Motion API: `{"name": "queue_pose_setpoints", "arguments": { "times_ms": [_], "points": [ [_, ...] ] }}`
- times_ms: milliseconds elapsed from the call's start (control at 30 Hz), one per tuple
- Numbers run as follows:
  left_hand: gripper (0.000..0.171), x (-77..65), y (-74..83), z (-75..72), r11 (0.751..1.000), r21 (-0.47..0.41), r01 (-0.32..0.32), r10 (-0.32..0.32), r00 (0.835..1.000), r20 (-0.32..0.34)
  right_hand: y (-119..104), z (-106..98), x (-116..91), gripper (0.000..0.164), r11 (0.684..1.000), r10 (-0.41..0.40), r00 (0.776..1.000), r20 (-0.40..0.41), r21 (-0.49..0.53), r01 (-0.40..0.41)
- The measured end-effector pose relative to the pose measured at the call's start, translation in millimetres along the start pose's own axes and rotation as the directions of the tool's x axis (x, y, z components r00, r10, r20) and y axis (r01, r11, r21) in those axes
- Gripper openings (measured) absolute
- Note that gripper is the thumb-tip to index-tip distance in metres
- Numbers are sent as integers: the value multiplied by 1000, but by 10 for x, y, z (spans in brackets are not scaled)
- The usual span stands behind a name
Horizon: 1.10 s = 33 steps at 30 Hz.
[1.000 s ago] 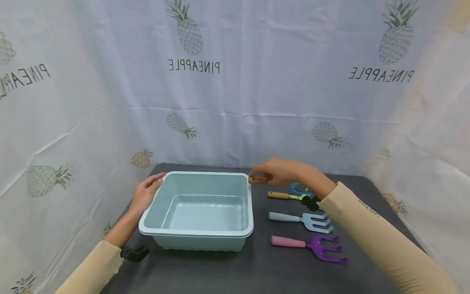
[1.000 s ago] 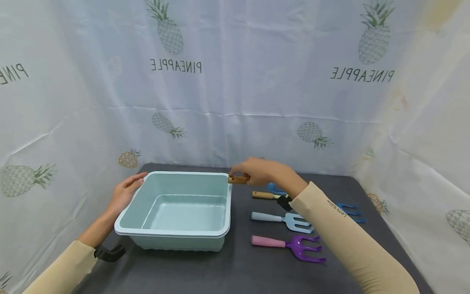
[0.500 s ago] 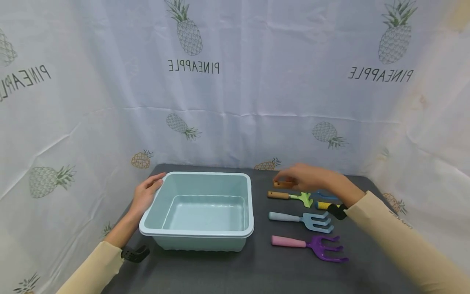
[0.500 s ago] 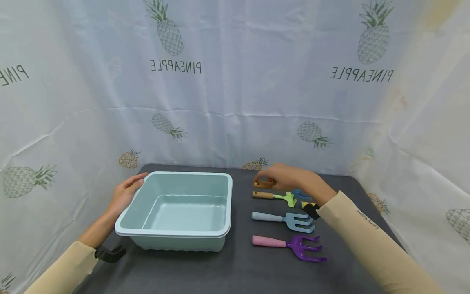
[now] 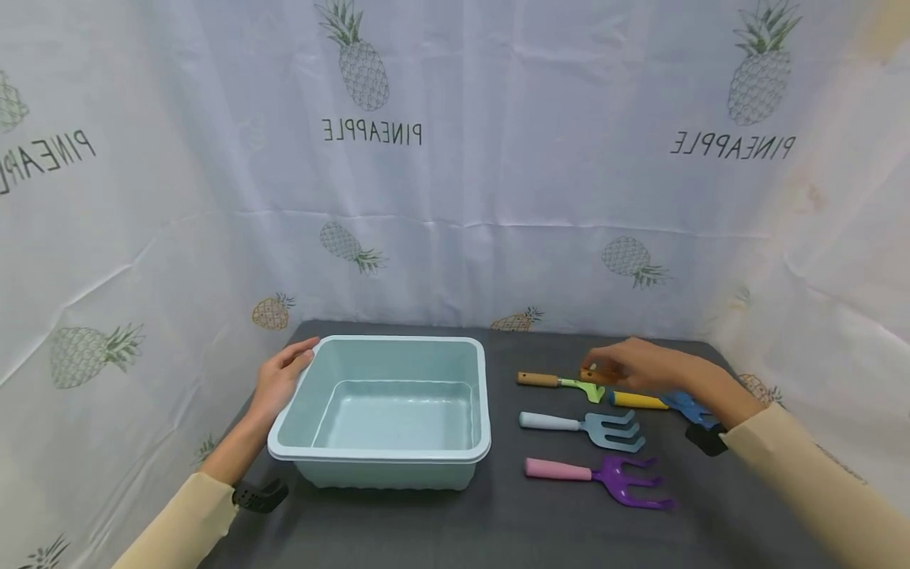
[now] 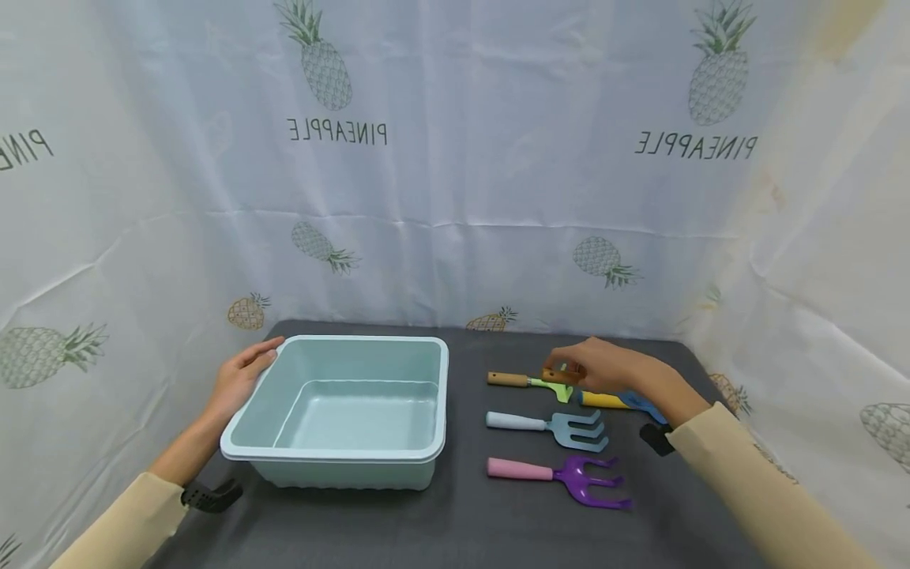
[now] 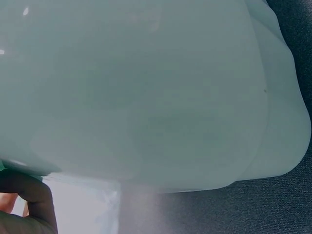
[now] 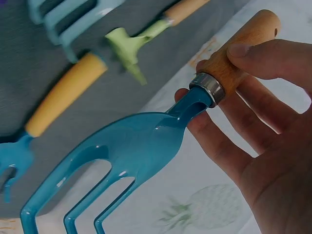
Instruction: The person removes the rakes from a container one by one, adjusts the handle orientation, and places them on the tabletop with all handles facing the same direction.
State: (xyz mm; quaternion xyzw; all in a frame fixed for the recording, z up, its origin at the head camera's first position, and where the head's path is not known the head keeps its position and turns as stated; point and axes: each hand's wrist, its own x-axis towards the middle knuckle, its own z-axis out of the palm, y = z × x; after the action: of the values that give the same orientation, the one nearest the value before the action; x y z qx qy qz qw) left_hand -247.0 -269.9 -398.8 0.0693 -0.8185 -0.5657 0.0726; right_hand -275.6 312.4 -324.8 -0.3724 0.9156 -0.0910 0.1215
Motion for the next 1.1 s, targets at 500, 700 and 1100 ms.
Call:
{"name": "queue_pose_setpoints", "arguments": {
  "times_ms": [500, 700, 1100],
  "points": [
    [49, 29, -9, 10, 1000, 3, 11, -11, 1000, -21, 548, 305, -534, 47, 996, 83, 994, -65, 24, -82],
    [49, 13, -2, 9, 1000, 12, 17, -17, 1000, -15, 698, 459, -721, 52, 995, 80, 994, -72, 59, -76],
    [48, 48, -45, 11, 1000, 20, 20, -20, 1000, -15, 826, 782, -876, 63, 971, 172, 985, -30, 174, -165]
  ]
}}
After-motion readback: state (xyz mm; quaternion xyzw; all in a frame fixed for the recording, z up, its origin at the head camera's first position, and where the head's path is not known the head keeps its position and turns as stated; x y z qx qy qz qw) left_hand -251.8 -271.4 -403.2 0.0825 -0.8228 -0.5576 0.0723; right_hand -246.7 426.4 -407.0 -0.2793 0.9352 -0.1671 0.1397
